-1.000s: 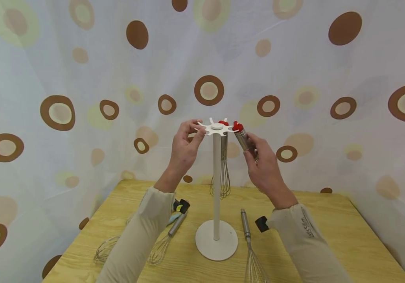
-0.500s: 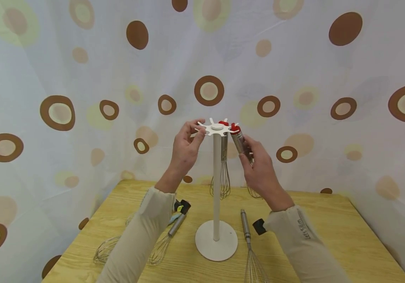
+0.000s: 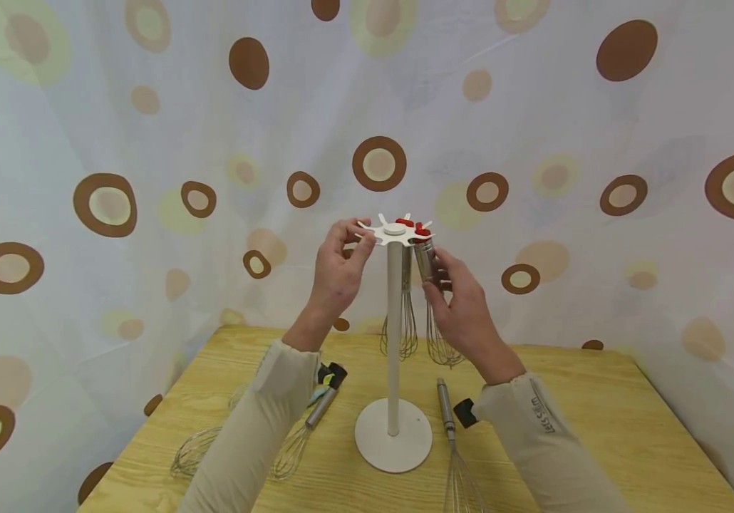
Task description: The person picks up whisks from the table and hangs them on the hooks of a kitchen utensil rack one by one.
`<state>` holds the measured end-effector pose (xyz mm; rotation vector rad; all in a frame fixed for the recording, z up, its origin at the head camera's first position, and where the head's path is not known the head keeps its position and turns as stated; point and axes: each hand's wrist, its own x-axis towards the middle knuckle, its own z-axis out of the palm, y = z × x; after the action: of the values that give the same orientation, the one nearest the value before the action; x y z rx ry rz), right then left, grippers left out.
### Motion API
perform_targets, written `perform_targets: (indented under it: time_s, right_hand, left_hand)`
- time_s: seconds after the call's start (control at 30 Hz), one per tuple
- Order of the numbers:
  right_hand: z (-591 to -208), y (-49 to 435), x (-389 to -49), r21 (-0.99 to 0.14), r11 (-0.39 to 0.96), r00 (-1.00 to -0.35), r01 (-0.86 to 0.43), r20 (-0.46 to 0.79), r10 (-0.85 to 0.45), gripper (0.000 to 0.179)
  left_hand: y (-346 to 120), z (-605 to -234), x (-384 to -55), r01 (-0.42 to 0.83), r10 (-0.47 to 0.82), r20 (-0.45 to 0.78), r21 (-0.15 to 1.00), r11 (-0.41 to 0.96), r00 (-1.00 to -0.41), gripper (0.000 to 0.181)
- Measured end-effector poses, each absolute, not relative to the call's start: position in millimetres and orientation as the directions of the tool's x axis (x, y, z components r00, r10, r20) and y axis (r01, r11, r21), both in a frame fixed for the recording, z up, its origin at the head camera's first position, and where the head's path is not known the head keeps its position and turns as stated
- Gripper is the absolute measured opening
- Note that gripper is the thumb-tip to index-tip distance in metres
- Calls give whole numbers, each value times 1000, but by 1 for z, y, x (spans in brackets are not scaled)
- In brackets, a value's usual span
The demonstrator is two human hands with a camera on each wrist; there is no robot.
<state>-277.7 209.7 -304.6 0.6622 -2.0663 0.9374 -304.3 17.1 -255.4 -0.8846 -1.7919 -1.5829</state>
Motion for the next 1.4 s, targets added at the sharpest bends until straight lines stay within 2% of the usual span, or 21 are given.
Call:
perform_targets:
  time_s: [0.37,0.57,1.03,1.27,1.4]
  right_hand:
    - [-308,213,-280,-402,587,-585,-702,796,-155,60]
    - [-307,212,-280,-396,599,-598,-696,782,-178,63]
    - [-308,213,-278,-400,608,-618,-686,761,-197,64]
    - [-319,224,-275,-420,636,-655,-647,733,-182,56]
    - [-329,235,-275,-417,660,-668,-625,723,-176,54]
  left_hand:
    - [24,-255,-299,813,87,812,560,160,-577,12]
    - [23,-256,-299,806,82,808,565,175,-584,12]
    - [18,-255,-303,810,101,804,574,122,-586,17]
    - [13,-254,-304,782,145,775,623,-11,-615,34]
    - [9,-244,-292,752,146,748,658,-32,-648,37]
